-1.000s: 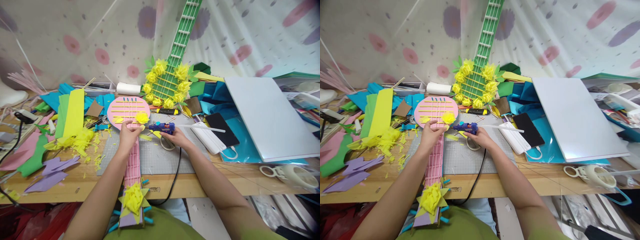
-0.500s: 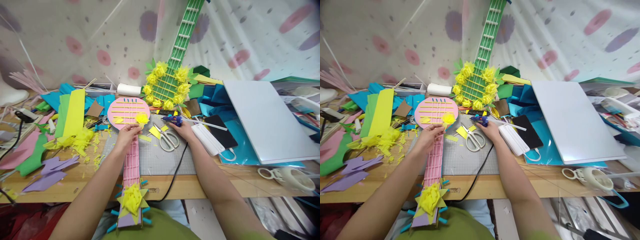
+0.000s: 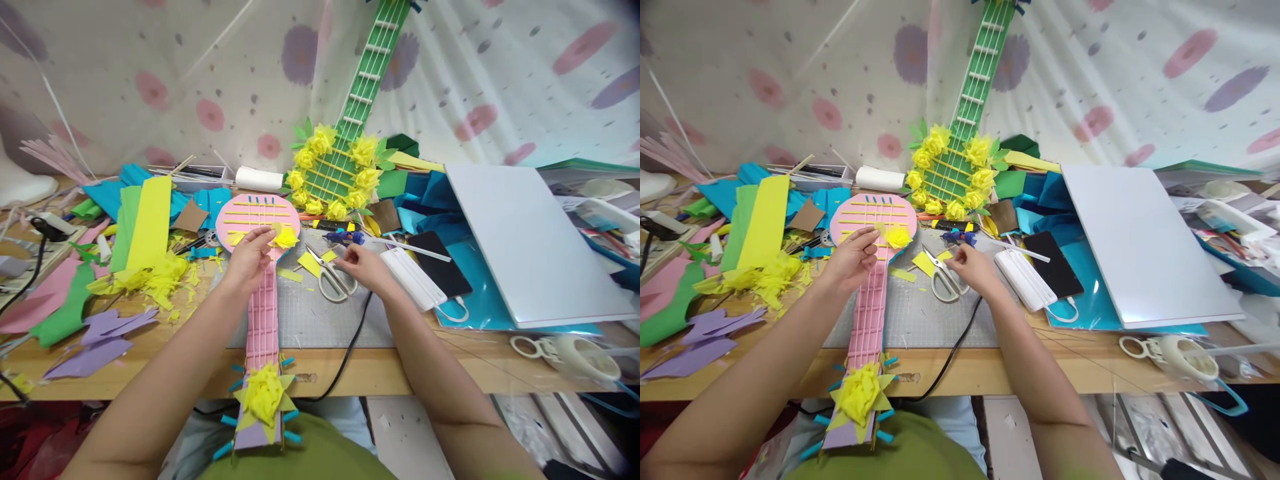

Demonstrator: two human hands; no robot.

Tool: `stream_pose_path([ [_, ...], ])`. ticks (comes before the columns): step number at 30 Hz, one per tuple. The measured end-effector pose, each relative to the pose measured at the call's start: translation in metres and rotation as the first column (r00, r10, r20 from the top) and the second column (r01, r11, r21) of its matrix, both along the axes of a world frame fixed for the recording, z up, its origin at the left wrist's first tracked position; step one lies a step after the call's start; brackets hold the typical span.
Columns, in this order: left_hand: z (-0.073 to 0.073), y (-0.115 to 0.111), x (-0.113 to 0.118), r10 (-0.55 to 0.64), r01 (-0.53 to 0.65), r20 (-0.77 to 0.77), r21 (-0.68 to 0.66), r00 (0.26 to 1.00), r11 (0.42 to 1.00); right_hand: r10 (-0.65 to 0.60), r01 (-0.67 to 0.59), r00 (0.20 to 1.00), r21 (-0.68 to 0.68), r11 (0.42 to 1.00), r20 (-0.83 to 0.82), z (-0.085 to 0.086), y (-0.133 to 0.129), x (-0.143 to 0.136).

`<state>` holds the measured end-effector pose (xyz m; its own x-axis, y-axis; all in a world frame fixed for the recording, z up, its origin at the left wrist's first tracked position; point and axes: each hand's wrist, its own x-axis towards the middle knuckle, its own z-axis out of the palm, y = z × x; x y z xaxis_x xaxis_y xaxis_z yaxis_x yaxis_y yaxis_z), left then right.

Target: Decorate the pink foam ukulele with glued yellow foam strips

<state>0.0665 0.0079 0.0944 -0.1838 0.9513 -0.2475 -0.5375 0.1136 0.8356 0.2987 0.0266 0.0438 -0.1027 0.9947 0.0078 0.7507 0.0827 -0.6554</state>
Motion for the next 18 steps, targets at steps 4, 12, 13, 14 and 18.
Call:
stream_pose_path([
  [4,0.005,-0.001,0.016,-0.102,0.111,0.121,-0.066,0.987,0.992,0.151,-0.161,0.807,0.034,0.986,-0.571,0.008,0.0,-0.047],
  [12,-0.002,0.007,0.032,-0.059,0.097,0.34,-0.096,0.939,0.991,-0.051,-0.166,0.34,-0.113,0.98,-0.939,0.02,0.005,-0.1],
  [13,-0.004,0.008,0.033,-0.05,0.088,0.36,-0.089,0.932,0.992,-0.062,-0.152,0.312,-0.114,0.982,-0.948,0.019,0.007,-0.103],
  [14,-0.005,0.01,0.034,-0.043,0.081,0.376,-0.085,0.926,0.993,-0.071,-0.138,0.288,-0.115,0.984,-0.955,0.017,0.008,-0.105],
  [18,-0.009,0.013,0.039,-0.032,0.071,0.383,-0.088,0.923,0.994,-0.084,-0.082,0.252,-0.108,0.991,-0.964,0.013,0.015,-0.113],
])
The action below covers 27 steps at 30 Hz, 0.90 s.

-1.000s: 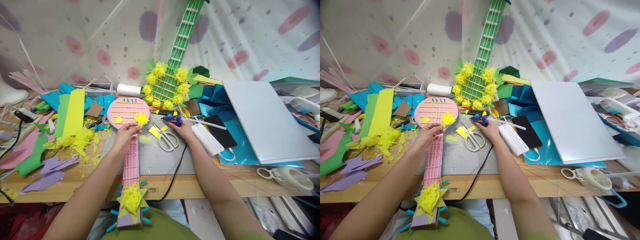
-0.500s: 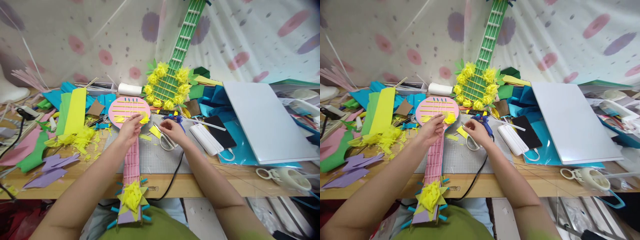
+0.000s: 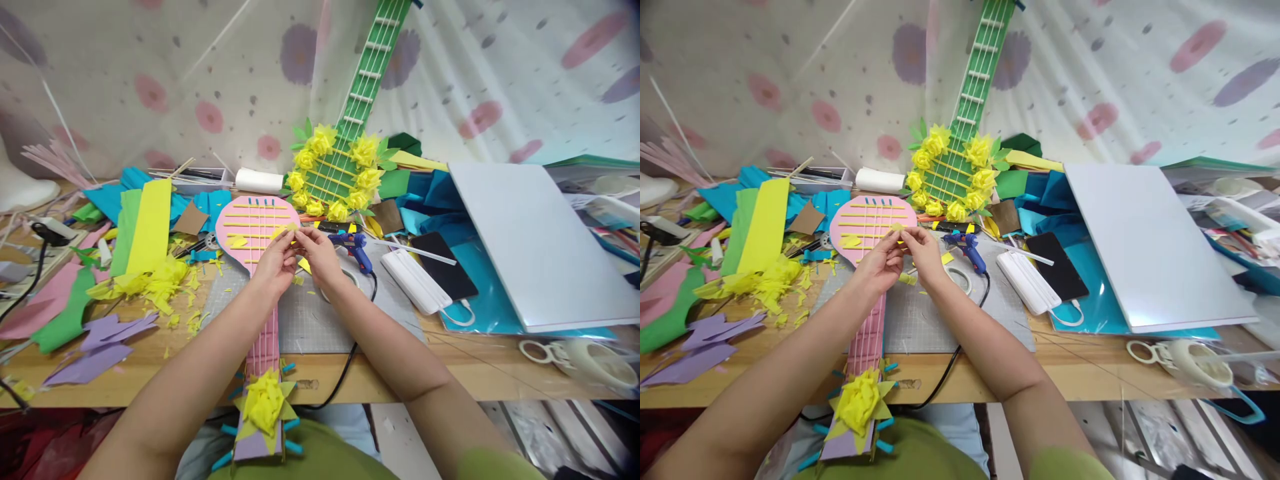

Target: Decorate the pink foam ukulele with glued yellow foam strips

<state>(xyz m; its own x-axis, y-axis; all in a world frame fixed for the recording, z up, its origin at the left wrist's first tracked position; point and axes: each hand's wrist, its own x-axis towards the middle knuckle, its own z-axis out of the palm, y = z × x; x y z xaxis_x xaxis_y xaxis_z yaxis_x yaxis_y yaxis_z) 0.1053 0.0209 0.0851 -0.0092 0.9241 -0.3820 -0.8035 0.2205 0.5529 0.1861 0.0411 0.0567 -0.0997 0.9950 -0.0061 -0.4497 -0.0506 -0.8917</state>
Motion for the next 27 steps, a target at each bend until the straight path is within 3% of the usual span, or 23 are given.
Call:
stream_pose_path([
  [3,0.001,0.002,-0.001,-0.011,0.012,-0.098,0.008,0.995,1.0,-0.03,0.029,0.997,0.014,0.999,0.073,-0.001,0.006,0.0],
  [5,0.002,0.004,-0.006,0.016,-0.007,-0.265,0.033,0.964,0.999,-0.061,0.053,0.986,0.053,0.997,0.155,-0.001,0.012,0.005],
  [7,0.002,0.009,-0.016,0.142,-0.079,-0.531,0.14,0.835,0.987,-0.118,0.092,0.965,0.119,0.989,0.235,-0.001,0.021,0.013],
  [8,0.001,0.012,-0.021,0.235,-0.099,-0.673,0.234,0.701,0.967,-0.155,0.115,0.949,0.159,0.981,0.274,-0.001,0.026,0.018],
  [9,-0.001,0.015,-0.026,0.327,-0.07,-0.791,0.341,0.518,0.937,-0.193,0.135,0.929,0.199,0.971,0.316,-0.002,0.031,0.023],
  [10,-0.003,0.018,-0.031,0.392,0.023,-0.867,0.418,0.307,0.908,-0.23,0.15,0.903,0.235,0.96,0.363,-0.002,0.035,0.028],
  [12,-0.01,0.024,-0.035,0.454,0.288,-0.888,0.416,-0.077,0.863,-0.296,0.166,0.831,0.299,0.94,0.471,-0.002,0.043,0.035],
  [13,-0.014,0.027,-0.035,0.474,0.41,-0.855,0.363,-0.211,0.837,-0.325,0.167,0.787,0.325,0.931,0.524,-0.002,0.046,0.038],
  [15,-0.023,0.033,-0.031,0.518,0.583,-0.775,0.244,-0.363,0.775,-0.368,0.158,0.696,0.368,0.916,0.617,-0.001,0.05,0.04],
  [17,-0.031,0.039,-0.026,0.56,0.672,-0.713,0.169,-0.422,0.721,-0.392,0.144,0.614,0.391,0.909,0.685,0.0,0.052,0.04],
  [20,-0.038,0.049,-0.021,0.592,0.704,-0.659,0.132,-0.463,0.698,-0.39,0.109,0.538,0.396,0.912,0.747,0.0,0.052,0.04],
  [24,-0.037,0.054,-0.024,0.55,0.66,-0.678,0.127,-0.487,0.741,-0.407,0.081,0.485,0.423,0.902,0.774,-0.005,0.053,0.04],
  [27,-0.033,0.05,-0.031,0.502,0.592,-0.72,0.156,-0.48,0.79,-0.333,0.069,0.537,0.353,0.933,0.775,-0.012,0.057,0.04],
])
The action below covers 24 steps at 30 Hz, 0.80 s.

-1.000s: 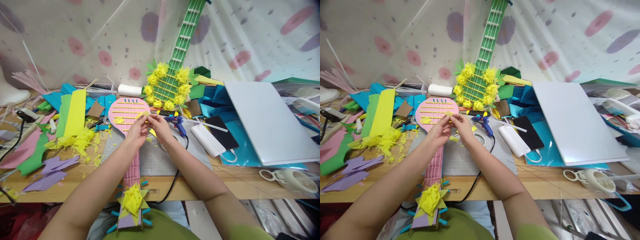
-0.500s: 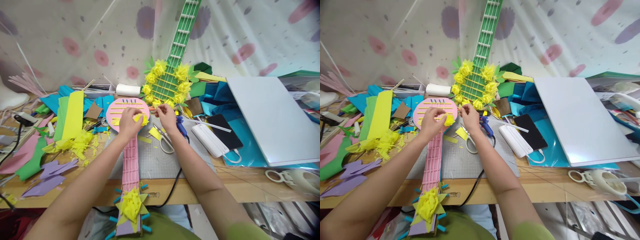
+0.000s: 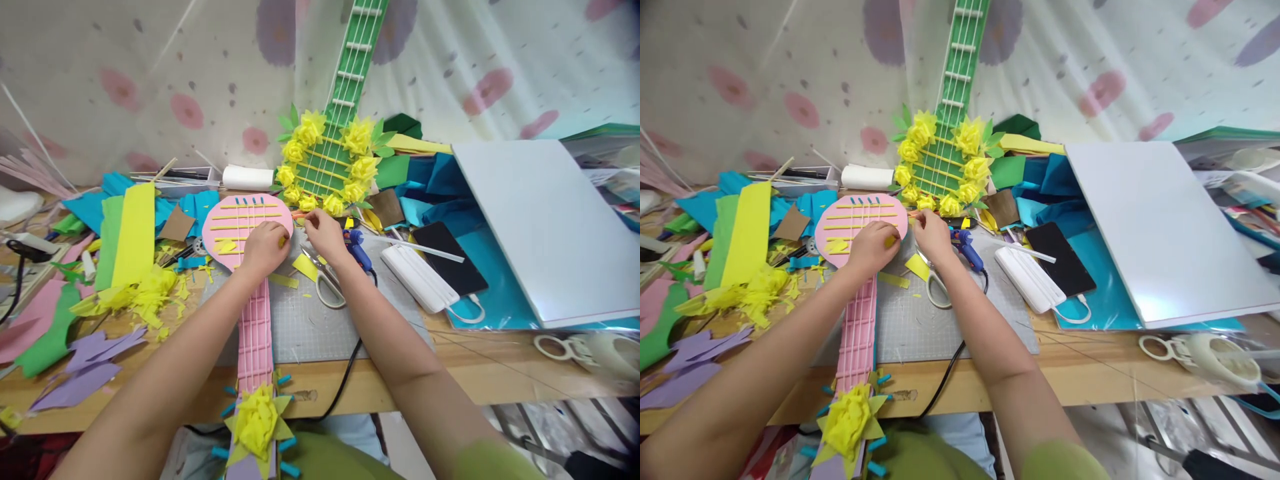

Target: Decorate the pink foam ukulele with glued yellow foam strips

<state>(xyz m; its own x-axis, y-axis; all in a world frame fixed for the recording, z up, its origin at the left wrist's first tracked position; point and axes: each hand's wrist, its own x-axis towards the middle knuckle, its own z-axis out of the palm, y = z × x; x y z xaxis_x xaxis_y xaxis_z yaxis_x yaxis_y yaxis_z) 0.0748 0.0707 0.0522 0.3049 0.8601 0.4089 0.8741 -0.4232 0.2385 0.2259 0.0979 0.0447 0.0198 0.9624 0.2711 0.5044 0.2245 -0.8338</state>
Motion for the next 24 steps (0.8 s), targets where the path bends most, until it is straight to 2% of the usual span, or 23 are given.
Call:
stream_pose_path([
  [3,0.002,-0.006,-0.005,0.039,-0.038,0.088,-0.018,0.995,0.999,0.061,-0.082,0.99,-0.162,0.983,-0.131,-0.006,0.004,-0.002],
  [7,0.001,-0.009,-0.01,0.059,-0.052,0.21,-0.041,0.976,0.998,0.11,-0.212,0.951,-0.35,0.913,-0.288,-0.009,0.005,-0.007],
  [14,-0.006,-0.007,-0.015,0.064,-0.051,0.327,-0.05,0.943,0.997,0.174,-0.28,0.938,-0.359,0.89,-0.301,-0.013,0.001,-0.016],
  [24,-0.005,-0.007,-0.016,0.067,-0.049,0.35,-0.061,0.934,0.997,0.159,-0.271,0.934,-0.344,0.899,-0.32,-0.012,-0.002,-0.022],
])
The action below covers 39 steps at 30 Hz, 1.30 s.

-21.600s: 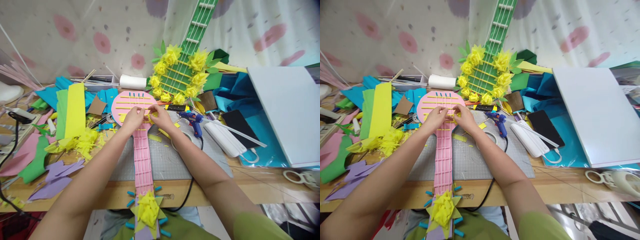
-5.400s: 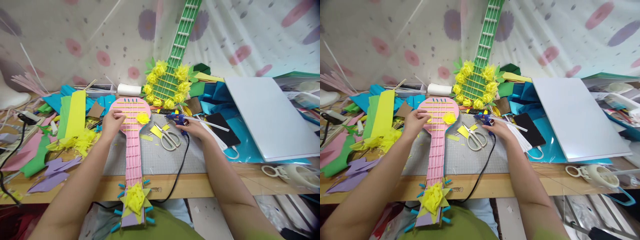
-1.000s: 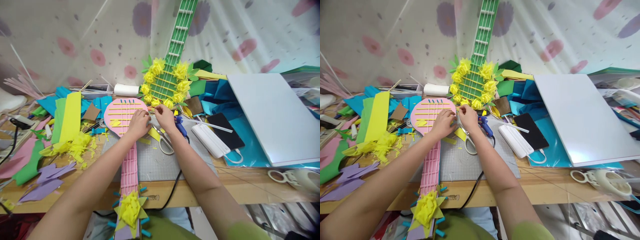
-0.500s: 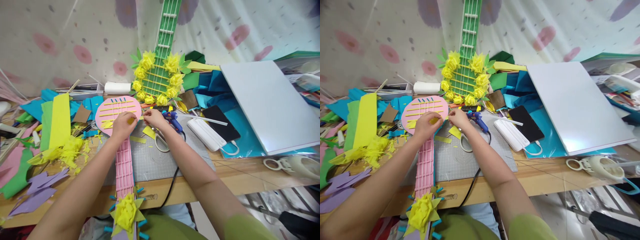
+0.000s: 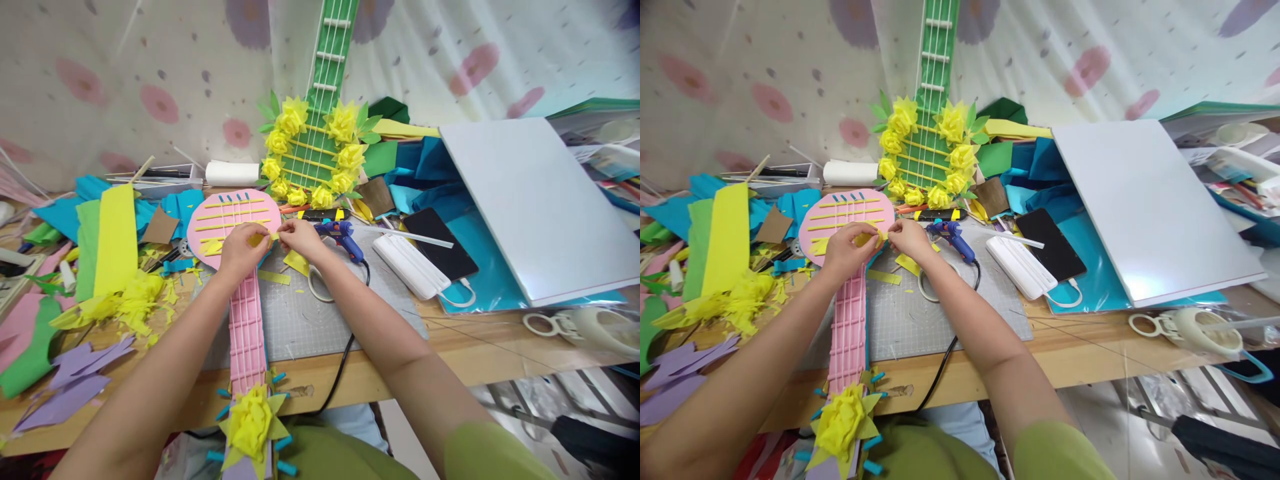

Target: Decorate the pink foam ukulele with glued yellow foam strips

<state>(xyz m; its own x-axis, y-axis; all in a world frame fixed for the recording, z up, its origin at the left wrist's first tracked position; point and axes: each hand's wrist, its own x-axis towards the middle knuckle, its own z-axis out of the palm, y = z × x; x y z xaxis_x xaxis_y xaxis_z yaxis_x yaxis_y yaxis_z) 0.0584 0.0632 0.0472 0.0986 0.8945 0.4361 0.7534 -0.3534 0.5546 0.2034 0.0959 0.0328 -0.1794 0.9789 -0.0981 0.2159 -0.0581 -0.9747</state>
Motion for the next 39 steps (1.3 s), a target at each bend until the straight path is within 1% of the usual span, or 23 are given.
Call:
stream_pose_path([
  [7,0.001,0.0,0.0,0.001,-0.001,-0.018,0.008,1.0,1.0,0.038,-0.04,0.996,-0.026,0.999,-0.082,-0.001,0.001,-0.003],
  [15,0.0,0.001,-0.001,0.001,-0.001,-0.008,0.022,1.0,1.0,0.037,-0.038,0.988,-0.004,0.999,-0.147,0.002,0.001,-0.004],
  [19,0.001,0.001,-0.001,0.004,-0.004,-0.005,0.018,1.0,1.0,0.031,-0.035,0.982,-0.018,0.999,-0.186,0.002,0.002,-0.002],
  [21,0.002,0.0,0.0,0.008,-0.008,-0.002,0.013,1.0,1.0,0.035,-0.036,0.988,-0.002,0.999,-0.152,0.0,0.002,-0.001],
  [23,0.003,0.0,0.001,0.008,-0.008,-0.001,0.012,1.0,1.0,0.051,-0.047,0.996,0.053,0.997,-0.07,-0.003,0.001,-0.001],
  [25,0.003,0.0,0.001,0.005,-0.005,-0.004,0.01,1.0,1.0,0.052,-0.058,0.998,0.149,0.987,0.041,-0.005,0.0,-0.002],
  [27,0.003,0.0,0.001,0.007,-0.007,-0.008,0.008,1.0,1.0,0.021,-0.057,0.99,0.254,0.966,0.142,-0.006,-0.002,-0.003],
  [29,0.003,0.0,0.0,0.008,-0.008,-0.011,0.005,1.0,1.0,-0.01,-0.061,0.978,0.327,0.943,0.209,-0.006,-0.004,-0.004],
  [33,0.002,0.0,-0.001,0.004,-0.004,-0.01,-0.002,1.0,1.0,-0.026,-0.074,0.962,0.352,0.933,0.27,-0.007,-0.007,-0.007],
  [39,0.003,0.001,-0.001,0.018,-0.018,-0.022,0.001,1.0,1.0,-0.035,-0.053,0.969,0.343,0.938,0.243,-0.009,-0.008,-0.009],
])
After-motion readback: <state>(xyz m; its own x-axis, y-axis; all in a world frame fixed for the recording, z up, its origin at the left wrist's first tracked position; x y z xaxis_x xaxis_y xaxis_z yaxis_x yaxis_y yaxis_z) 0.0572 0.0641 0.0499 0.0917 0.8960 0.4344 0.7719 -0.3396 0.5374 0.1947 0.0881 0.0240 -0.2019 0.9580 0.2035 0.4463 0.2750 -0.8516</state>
